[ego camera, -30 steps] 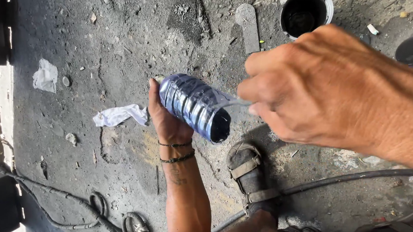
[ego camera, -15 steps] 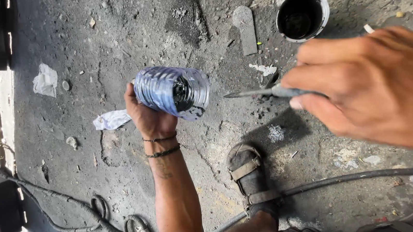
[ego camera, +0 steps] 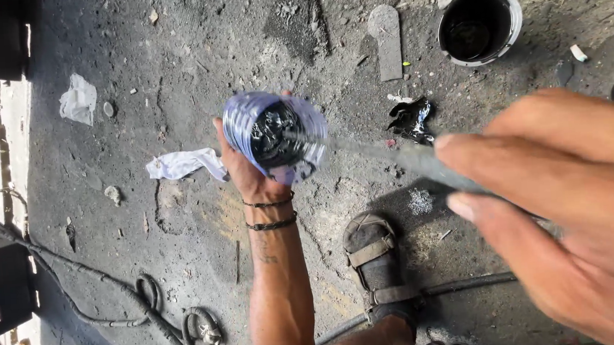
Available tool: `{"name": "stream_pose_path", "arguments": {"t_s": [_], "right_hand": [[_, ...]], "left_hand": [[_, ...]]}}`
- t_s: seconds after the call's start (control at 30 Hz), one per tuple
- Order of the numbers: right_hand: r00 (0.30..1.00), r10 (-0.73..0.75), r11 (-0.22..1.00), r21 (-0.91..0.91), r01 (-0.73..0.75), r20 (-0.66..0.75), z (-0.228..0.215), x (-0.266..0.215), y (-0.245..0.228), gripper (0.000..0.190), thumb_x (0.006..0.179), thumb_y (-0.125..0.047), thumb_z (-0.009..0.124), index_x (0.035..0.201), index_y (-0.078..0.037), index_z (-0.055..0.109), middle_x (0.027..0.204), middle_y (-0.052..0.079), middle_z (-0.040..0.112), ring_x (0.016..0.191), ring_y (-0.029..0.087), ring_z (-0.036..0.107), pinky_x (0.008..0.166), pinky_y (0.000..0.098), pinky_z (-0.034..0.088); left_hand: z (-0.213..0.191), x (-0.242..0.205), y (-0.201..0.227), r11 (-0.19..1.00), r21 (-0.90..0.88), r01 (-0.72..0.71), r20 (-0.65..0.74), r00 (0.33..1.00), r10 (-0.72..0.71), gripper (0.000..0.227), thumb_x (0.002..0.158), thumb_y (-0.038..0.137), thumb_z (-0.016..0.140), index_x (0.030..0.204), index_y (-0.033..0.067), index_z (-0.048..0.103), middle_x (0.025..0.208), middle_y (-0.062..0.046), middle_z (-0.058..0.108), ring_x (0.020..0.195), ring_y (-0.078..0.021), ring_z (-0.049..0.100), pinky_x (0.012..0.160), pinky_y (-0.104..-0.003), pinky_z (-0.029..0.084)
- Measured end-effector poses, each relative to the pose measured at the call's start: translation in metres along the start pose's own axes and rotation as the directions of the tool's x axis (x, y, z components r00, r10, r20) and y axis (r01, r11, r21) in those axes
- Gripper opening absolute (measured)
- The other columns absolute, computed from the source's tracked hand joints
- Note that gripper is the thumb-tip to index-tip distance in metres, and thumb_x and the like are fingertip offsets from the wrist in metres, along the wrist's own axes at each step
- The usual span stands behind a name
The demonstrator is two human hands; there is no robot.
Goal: Scraping and mixing black substance inside a plastic bottle using a metal tool
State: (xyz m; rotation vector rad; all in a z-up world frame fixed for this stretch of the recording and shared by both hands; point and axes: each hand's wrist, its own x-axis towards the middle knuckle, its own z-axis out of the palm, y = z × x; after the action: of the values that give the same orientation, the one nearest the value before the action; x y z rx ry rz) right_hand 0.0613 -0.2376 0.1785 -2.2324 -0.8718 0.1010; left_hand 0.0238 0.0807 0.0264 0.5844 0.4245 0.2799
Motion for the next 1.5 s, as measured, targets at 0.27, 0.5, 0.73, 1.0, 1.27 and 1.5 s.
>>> {"name": "stream_pose_path", "arguments": {"t_s": [0.27, 0.5, 0.73, 1.0, 1.27, 1.5], "right_hand": [[0.994, -0.102, 0.983, -0.155, 0.097, -0.026, 0.012, 0.004, 0.0, 0.009, 0.09, -0.004, 0.072, 0.097, -0.003, 0.067, 0.061, 0.003, 0.047, 0.028, 0.013, 0.038, 0.025, 0.0346, 0.03], [0.985, -0.17, 0.967, -0.195, 0.161, -0.031, 0.037, 0.001, 0.002, 0.034, 0.082, -0.004, 0.071, 0.115, 0.004, 0.07, 0.064, 0.005, 0.048, 0.025, 0.006, 0.032, 0.018, 0.0269, 0.026], [0.988, -0.153, 0.979, -0.141, 0.149, -0.018, 0.036, 0.003, 0.003, 0.019, 0.087, -0.003, 0.069, 0.105, 0.001, 0.068, 0.061, 0.004, 0.045, 0.024, 0.007, 0.03, 0.017, 0.0288, 0.026], [0.997, -0.063, 0.998, 0.025, 0.064, -0.034, 0.03, 0.001, 0.001, 0.024, 0.083, -0.005, 0.073, 0.107, -0.005, 0.07, 0.067, 0.004, 0.054, 0.029, 0.017, 0.041, 0.025, 0.0352, 0.036], [0.997, -0.028, 0.998, 0.056, 0.033, -0.077, 0.041, -0.002, 0.0, 0.026, 0.082, -0.003, 0.075, 0.108, 0.001, 0.071, 0.067, 0.006, 0.054, 0.028, 0.013, 0.039, 0.021, 0.0314, 0.034], [0.998, 0.066, 0.986, 0.153, -0.065, -0.001, 0.021, -0.001, -0.008, 0.019, 0.084, -0.002, 0.07, 0.103, 0.001, 0.07, 0.064, 0.007, 0.061, 0.028, 0.015, 0.046, 0.02, 0.0326, 0.038]], "left_hand": [[0.013, -0.007, -0.012, 0.997, -0.071, -0.001, -0.02, 1.0, 0.0, 0.042, 0.107, 0.044, 0.05, 0.119, 0.0068, 0.064, 0.1, -0.012, 0.074, 0.084, -0.0215, 0.075, 0.077, -0.031, 0.068], [0.016, -0.01, -0.017, 0.995, -0.092, -0.041, 0.032, 0.999, 0.044, 0.05, 0.111, 0.05, 0.037, 0.117, 0.0096, 0.066, 0.101, -0.008, 0.074, 0.087, -0.0174, 0.074, 0.079, -0.031, 0.065], [0.014, -0.008, -0.018, 0.99, -0.108, -0.095, 0.025, 0.995, 0.098, 0.046, 0.109, 0.049, 0.04, 0.108, 0.0117, 0.067, 0.095, -0.005, 0.074, 0.081, -0.0149, 0.073, 0.074, -0.028, 0.065], [0.01, -0.011, -0.019, 0.991, -0.074, -0.112, -0.012, 0.994, 0.111, 0.043, 0.107, 0.048, 0.045, 0.11, 0.0105, 0.068, 0.097, -0.007, 0.075, 0.083, -0.017, 0.074, 0.078, -0.032, 0.065], [0.02, -0.013, -0.028, 0.992, -0.106, -0.067, 0.024, 0.997, 0.07, 0.042, 0.106, 0.048, 0.047, 0.109, 0.0118, 0.068, 0.098, -0.005, 0.075, 0.084, -0.0162, 0.074, 0.081, -0.031, 0.065], [0.018, -0.011, -0.033, 0.983, -0.08, -0.166, -0.013, 0.986, 0.166, 0.045, 0.105, 0.052, 0.049, 0.115, 0.0108, 0.065, 0.1, -0.009, 0.075, 0.086, -0.0208, 0.075, 0.081, -0.037, 0.067]]}}
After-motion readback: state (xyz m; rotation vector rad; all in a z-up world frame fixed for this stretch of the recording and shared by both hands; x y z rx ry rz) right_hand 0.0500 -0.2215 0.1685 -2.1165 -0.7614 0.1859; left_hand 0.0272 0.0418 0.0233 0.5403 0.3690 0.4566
